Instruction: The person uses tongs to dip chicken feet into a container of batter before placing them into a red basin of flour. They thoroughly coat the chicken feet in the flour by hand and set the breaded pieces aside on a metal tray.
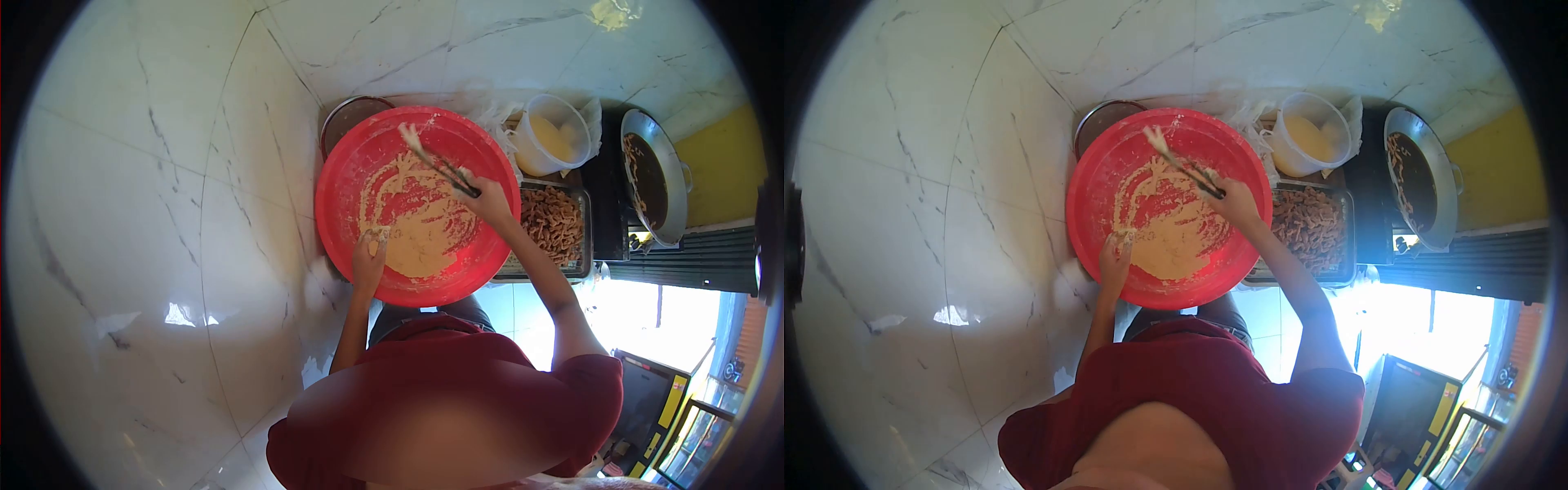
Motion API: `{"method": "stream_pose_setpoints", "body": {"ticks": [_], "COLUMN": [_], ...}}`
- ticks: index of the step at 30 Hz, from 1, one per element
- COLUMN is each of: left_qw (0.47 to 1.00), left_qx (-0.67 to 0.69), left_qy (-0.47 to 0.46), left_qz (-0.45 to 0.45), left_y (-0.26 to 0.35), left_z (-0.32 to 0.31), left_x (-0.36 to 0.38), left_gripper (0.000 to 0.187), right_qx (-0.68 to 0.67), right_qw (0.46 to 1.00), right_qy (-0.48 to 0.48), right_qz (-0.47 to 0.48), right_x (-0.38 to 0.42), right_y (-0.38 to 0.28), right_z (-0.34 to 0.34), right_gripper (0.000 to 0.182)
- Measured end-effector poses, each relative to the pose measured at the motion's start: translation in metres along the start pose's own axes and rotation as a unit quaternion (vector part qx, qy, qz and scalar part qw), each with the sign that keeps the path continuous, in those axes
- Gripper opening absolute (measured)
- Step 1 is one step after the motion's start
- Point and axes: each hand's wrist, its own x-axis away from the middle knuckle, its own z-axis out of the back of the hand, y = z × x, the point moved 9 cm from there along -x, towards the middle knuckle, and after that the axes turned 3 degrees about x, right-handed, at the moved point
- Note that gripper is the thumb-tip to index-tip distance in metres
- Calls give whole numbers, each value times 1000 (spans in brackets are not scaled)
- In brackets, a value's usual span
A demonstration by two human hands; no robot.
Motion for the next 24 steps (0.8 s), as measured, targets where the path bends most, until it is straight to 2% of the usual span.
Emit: {"method": "stream_pose_setpoints", "body": {"ticks": [3,4,7,10,13,16,20,23,24], "left_qw": [999,999,998,997,994,990,980,969,967], "left_qx": [34,26,49,43,67,74,107,78,46], "left_qy": [-20,-26,-43,-65,-82,-120,-168,-174,-164], "left_qz": [6,5,22,27,22,14,-18,-157,-192], "left_y": [-15,-20,-27,-19,-5,21,90,126,133], "left_z": [-18,-23,-43,-70,-107,-149,-206,-254,-267], "left_x": [-11,-15,-23,-30,-42,-56,-78,-103,-109], "left_gripper": [22,22,22,24,25,28,29,30,31], "right_qx": [20,24,-35,-39,5,100,173,228,251], "right_qw": [996,997,999,995,986,976,965,947,944], "right_qy": [-67,-72,6,45,138,152,74,-16,-24], "right_qz": [53,33,5,-79,-92,-120,-183,-228,-212], "right_x": [25,28,36,40,39,27,-3,-31,-41], "right_y": [6,11,12,33,71,109,161,189,201], "right_z": [-12,-3,65,144,211,248,242,214,201], "right_gripper": [34,38,44,41,42,46,35,30,30]}}
